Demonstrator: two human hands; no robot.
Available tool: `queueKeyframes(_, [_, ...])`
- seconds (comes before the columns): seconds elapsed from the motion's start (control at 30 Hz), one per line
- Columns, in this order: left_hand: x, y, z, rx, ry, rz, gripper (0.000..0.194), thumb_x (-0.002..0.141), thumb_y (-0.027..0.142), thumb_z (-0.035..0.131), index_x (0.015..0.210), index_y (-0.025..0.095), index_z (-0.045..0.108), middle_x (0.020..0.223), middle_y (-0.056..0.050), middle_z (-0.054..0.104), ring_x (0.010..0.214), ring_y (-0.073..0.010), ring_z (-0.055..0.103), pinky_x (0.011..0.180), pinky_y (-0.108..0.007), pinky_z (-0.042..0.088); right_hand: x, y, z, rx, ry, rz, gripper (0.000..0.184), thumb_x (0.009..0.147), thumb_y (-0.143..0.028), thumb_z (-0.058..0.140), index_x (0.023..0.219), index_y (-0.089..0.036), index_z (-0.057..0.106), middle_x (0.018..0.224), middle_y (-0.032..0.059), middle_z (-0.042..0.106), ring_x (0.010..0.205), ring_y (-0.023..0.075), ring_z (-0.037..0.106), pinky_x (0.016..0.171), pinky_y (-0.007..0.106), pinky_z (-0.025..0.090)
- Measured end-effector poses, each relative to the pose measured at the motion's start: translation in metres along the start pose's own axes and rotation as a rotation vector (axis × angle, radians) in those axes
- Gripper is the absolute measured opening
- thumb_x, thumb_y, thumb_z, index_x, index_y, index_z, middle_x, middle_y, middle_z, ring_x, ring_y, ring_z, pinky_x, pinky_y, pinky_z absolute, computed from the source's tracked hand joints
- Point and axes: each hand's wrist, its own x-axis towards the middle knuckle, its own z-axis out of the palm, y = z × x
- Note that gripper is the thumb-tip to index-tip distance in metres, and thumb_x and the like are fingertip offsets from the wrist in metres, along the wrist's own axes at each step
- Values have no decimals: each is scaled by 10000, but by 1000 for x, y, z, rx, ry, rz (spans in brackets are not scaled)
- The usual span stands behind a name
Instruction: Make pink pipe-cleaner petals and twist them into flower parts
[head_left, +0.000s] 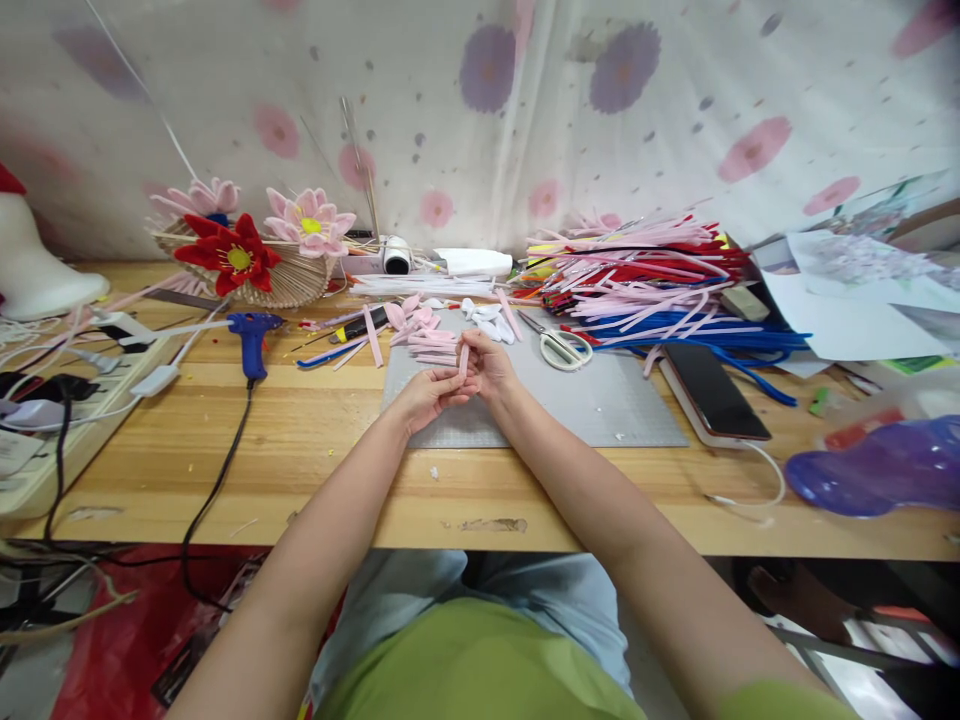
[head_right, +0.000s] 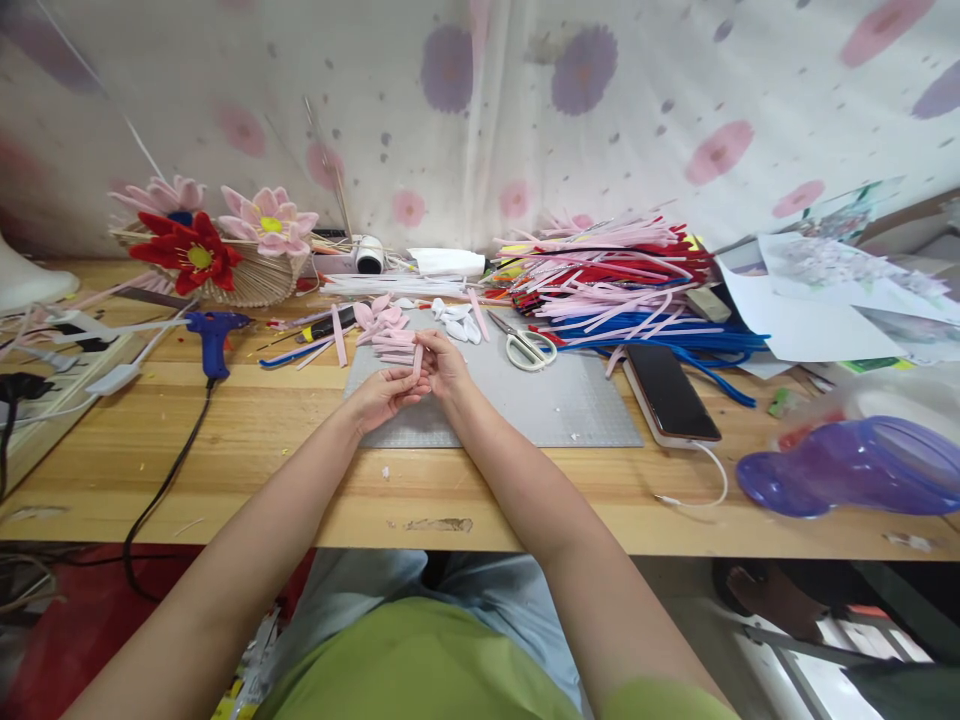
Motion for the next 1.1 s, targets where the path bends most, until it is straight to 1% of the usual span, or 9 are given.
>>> queueKeyframes(0.27, [2,-7,8,27,56,120,86,696,123,660,776,92,659,722,-61,693,643,-111,658,589,-185,525,3,-3,4,-52,212,-2,215,647,-231,611,562,-178,420,340,-107,261,305,17,170,314,156,110])
queueKeyframes(0.4, [2,2,-2,41,161,167,112,689,155,667,786,101,654,731,-61,690,662,-118,657,610,-209,528,7,-6,0,-118,123,-53,220,605,-269,660,585,-166,466,431,-91,356,358,8,179,346,161,97])
queueKeyframes(0.5, [-1,14,-17,91,281,233,104,680,162,661,765,106,643,707,-49,679,629,-111,645,594,-212,520,10,-12,-12,-368,63,-55,264,616,-395,656,707,-160,577,556,-50,480,410,21,257,379,177,133])
queueKeyframes(0.63, [-5,23,-39,368,398,223,101,647,185,658,724,126,629,623,-26,645,530,-115,596,483,-212,453,10,-27,-40,-992,113,-218,205,612,-351,657,679,-161,625,602,-16,544,531,70,385,490,209,270])
queueKeyframes(0.7, [-5,24,-49,597,406,194,59,644,187,635,684,143,637,572,-11,617,492,-112,554,475,-219,419,8,-32,-53,-1287,43,-251,128,609,-291,663,653,-172,648,636,-3,575,577,91,417,548,232,302])
queueKeyframes(0.8, [-2,22,-58,977,425,285,59,637,201,612,624,175,665,588,-10,615,558,-137,548,566,-252,426,7,-34,-63,-1582,-131,-281,67,639,-238,651,671,-180,664,707,15,601,642,117,462,609,253,324])
queueKeyframes(0.9, [-1,19,-61,1228,442,451,98,652,240,609,646,193,695,706,-35,629,706,-176,564,699,-283,437,8,-32,-63,-1736,-192,-323,54,697,-207,608,699,-171,648,746,38,606,720,147,492,661,267,337])
queueKeyframes(1.03, [-2,18,-58,1330,652,679,237,719,259,578,900,182,709,885,-84,596,904,-226,537,858,-348,409,7,-31,-58,-1786,-140,-385,81,755,-181,552,775,-154,626,822,74,607,801,175,499,718,285,350])
queueKeyframes(1.1, [-4,19,-54,1378,694,790,316,737,261,582,1027,175,676,987,-109,575,988,-243,506,908,-368,382,6,-32,-55,-1770,-129,-416,85,769,-183,541,795,-152,616,825,78,607,799,178,499,724,290,350])
